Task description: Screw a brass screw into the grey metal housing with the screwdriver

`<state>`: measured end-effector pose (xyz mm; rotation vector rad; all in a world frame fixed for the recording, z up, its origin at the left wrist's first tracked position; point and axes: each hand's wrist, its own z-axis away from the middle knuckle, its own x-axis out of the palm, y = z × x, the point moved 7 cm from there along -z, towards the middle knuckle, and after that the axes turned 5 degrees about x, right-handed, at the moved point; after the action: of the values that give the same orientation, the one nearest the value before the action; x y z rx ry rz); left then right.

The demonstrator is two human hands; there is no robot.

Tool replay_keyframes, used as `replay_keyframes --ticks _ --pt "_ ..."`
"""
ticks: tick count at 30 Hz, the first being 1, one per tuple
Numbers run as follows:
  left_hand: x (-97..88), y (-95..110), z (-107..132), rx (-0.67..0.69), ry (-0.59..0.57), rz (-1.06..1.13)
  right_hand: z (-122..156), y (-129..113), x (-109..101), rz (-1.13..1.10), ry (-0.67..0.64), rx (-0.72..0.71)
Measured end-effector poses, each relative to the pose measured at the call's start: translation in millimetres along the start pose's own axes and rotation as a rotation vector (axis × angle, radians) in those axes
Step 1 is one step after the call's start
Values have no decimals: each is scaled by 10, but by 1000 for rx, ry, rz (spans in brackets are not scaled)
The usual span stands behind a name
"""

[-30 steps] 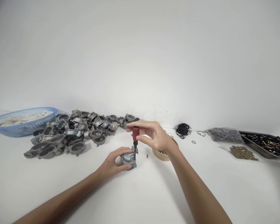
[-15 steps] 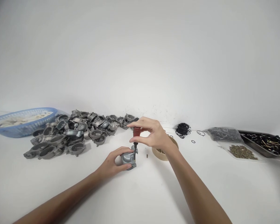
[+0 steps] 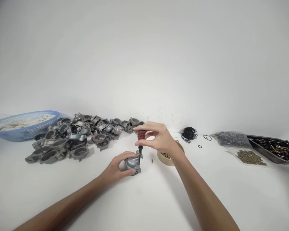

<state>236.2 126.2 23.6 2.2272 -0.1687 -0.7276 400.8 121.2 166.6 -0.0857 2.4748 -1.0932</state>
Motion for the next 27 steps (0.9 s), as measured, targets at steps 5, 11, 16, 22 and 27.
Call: replay_keyframes --ticks 5,11,16,22,27 --pt "-4 -10 3 3 -4 1 7 -11 89 -45 -120 28" --pt "-8 -8 7 5 1 9 -4 -33 33 63 -28 -20" --pt "-4 -14 3 12 -6 -3 0 22 88 -35 -105 84" --pt "-2 -30 14 3 -20 -4 -17 9 68 40 -70 39" --pt "2 -28 14 8 -27 -23 6 -8 124 -67 -157 91"
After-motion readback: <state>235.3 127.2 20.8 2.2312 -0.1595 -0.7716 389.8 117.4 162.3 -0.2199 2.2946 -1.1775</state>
